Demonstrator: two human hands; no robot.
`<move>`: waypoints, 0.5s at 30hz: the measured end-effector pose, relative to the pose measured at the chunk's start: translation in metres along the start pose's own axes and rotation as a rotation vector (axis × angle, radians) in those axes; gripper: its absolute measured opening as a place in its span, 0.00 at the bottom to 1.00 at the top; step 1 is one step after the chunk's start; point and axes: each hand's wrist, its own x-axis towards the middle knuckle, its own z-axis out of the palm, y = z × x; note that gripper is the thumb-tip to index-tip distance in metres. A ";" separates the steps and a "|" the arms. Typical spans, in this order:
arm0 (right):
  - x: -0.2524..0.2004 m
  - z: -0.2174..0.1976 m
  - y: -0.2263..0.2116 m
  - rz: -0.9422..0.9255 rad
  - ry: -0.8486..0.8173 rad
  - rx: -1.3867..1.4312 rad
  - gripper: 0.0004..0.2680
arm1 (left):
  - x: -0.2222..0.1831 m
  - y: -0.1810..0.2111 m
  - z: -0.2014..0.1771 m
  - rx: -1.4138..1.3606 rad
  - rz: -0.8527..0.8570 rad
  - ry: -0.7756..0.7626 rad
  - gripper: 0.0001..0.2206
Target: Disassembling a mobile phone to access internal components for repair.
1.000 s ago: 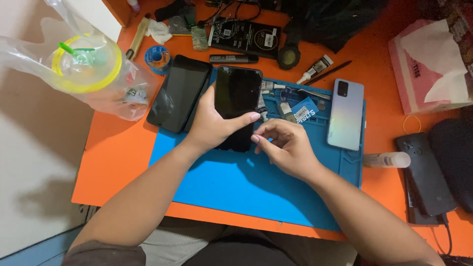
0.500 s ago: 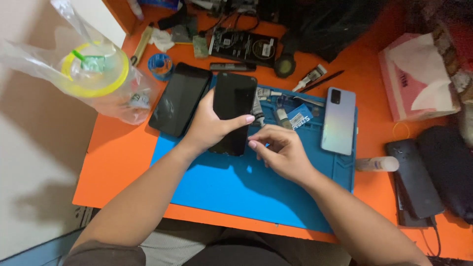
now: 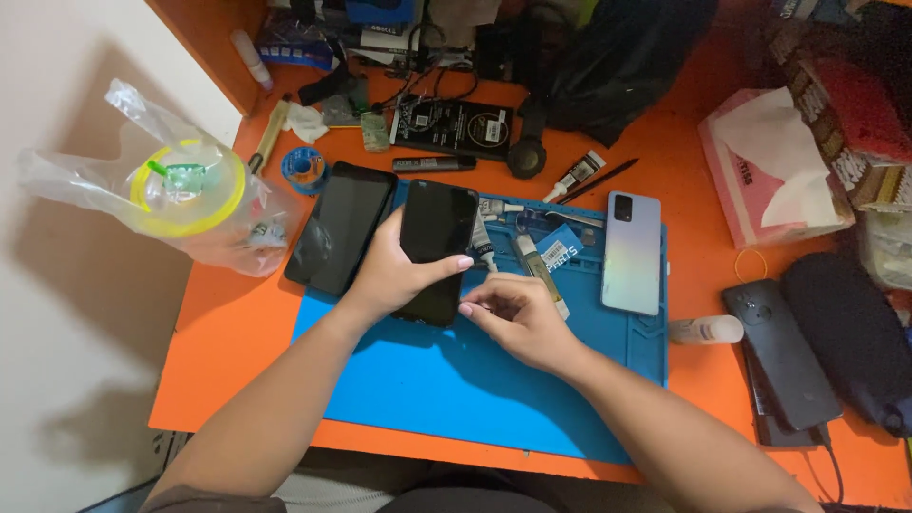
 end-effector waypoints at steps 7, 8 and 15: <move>0.004 -0.006 -0.011 -0.223 -0.122 -0.396 0.02 | 0.006 -0.001 -0.007 -0.121 0.031 0.116 0.29; 0.004 -0.005 -0.011 -0.295 -0.149 -0.536 0.02 | 0.005 -0.003 -0.009 -0.175 -0.012 0.142 0.26; 0.003 -0.009 0.003 -0.256 0.110 -0.716 0.04 | 0.003 -0.001 -0.008 -0.387 -0.057 0.253 0.21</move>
